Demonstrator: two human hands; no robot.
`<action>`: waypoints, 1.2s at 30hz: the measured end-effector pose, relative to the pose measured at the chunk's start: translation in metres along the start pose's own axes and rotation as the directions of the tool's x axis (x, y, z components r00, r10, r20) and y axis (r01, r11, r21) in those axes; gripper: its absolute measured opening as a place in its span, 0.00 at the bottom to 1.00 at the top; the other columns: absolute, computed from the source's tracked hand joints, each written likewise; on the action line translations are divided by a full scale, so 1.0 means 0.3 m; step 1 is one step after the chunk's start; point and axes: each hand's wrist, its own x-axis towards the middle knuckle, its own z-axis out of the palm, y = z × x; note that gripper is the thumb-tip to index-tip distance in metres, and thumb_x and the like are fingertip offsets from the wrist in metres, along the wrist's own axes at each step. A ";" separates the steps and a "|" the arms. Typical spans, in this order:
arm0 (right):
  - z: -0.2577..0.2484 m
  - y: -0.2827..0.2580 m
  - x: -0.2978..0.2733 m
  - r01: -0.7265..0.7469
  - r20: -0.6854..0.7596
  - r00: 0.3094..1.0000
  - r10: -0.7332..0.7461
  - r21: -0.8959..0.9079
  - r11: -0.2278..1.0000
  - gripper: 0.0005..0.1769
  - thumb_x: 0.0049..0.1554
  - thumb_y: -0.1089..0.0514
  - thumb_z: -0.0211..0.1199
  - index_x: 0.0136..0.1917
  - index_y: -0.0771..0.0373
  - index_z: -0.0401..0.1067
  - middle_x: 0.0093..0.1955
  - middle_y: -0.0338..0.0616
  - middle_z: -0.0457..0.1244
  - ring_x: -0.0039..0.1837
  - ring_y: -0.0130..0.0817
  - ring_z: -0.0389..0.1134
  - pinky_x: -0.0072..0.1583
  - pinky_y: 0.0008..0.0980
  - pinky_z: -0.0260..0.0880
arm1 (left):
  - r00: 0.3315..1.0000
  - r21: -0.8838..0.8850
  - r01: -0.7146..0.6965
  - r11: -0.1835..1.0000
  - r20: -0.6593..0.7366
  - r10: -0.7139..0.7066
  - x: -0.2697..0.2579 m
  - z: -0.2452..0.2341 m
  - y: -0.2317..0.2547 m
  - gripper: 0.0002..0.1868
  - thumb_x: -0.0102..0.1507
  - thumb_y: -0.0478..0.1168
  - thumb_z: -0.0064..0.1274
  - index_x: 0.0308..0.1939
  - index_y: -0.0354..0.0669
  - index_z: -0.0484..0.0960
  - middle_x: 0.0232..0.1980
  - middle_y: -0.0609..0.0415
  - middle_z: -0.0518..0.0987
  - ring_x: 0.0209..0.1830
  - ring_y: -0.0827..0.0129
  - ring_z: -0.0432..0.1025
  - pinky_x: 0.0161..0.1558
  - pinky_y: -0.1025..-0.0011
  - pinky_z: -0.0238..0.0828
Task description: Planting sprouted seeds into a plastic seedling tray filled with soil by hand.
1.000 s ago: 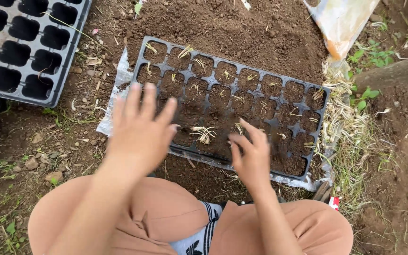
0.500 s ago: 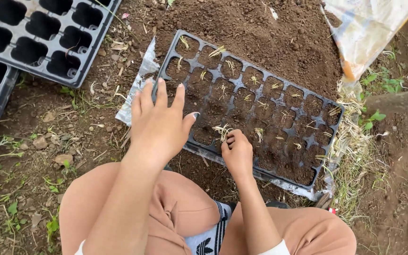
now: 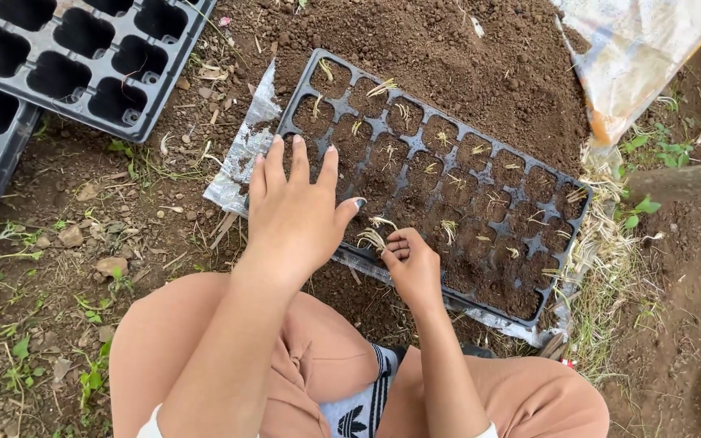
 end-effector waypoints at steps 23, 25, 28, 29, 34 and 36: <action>-0.131 -0.019 -0.044 0.032 -0.103 0.993 0.054 0.691 0.722 0.11 0.52 0.75 0.67 0.50 0.73 0.77 0.45 0.57 0.72 0.45 0.35 0.75 0.48 0.27 0.80 | 0.932 -0.357 -0.089 0.930 0.299 0.205 0.202 0.337 0.084 0.08 0.62 0.39 0.55 0.41 0.52 0.89 0.27 0.54 0.85 0.37 0.61 0.83 0.47 0.63 0.78; -0.147 -0.011 -0.049 0.031 -0.114 0.991 0.066 0.688 0.725 0.10 0.53 0.75 0.66 0.50 0.73 0.78 0.45 0.57 0.72 0.45 0.35 0.75 0.49 0.26 0.80 | 0.934 -0.380 -0.065 0.922 0.301 0.190 0.226 0.348 0.073 0.08 0.60 0.39 0.54 0.37 0.51 0.88 0.25 0.57 0.84 0.33 0.65 0.83 0.44 0.67 0.77; -0.150 0.007 -0.047 0.038 -0.136 0.988 0.076 0.681 0.731 0.10 0.53 0.75 0.66 0.50 0.73 0.78 0.45 0.56 0.72 0.46 0.35 0.75 0.49 0.26 0.80 | 0.937 -0.420 -0.041 0.906 0.300 0.181 0.240 0.330 0.066 0.07 0.59 0.37 0.53 0.36 0.48 0.87 0.25 0.57 0.84 0.33 0.67 0.82 0.44 0.67 0.77; -0.150 0.016 -0.046 0.045 -0.152 0.985 0.080 0.677 0.735 0.11 0.53 0.75 0.66 0.50 0.72 0.77 0.45 0.55 0.72 0.45 0.35 0.75 0.49 0.26 0.80 | 0.934 -0.439 -0.045 0.897 0.300 0.194 0.241 0.321 0.068 0.08 0.59 0.35 0.52 0.37 0.45 0.87 0.28 0.54 0.85 0.36 0.64 0.83 0.46 0.65 0.76; -0.147 0.070 -0.042 0.041 -0.178 0.979 0.098 0.646 0.763 0.10 0.53 0.74 0.67 0.50 0.71 0.78 0.45 0.56 0.72 0.45 0.35 0.76 0.48 0.25 0.80 | 0.943 -0.428 -0.066 0.901 0.269 0.197 0.244 0.320 0.048 0.08 0.57 0.35 0.52 0.37 0.47 0.85 0.29 0.53 0.85 0.39 0.57 0.81 0.46 0.62 0.76; -0.144 0.095 -0.038 0.037 -0.184 0.977 0.106 0.641 0.767 0.10 0.54 0.74 0.66 0.51 0.72 0.77 0.44 0.56 0.72 0.45 0.35 0.76 0.48 0.25 0.80 | 0.940 -0.435 -0.058 0.898 0.278 0.195 0.239 0.314 0.049 0.08 0.58 0.34 0.51 0.37 0.45 0.85 0.30 0.52 0.85 0.39 0.56 0.81 0.46 0.61 0.76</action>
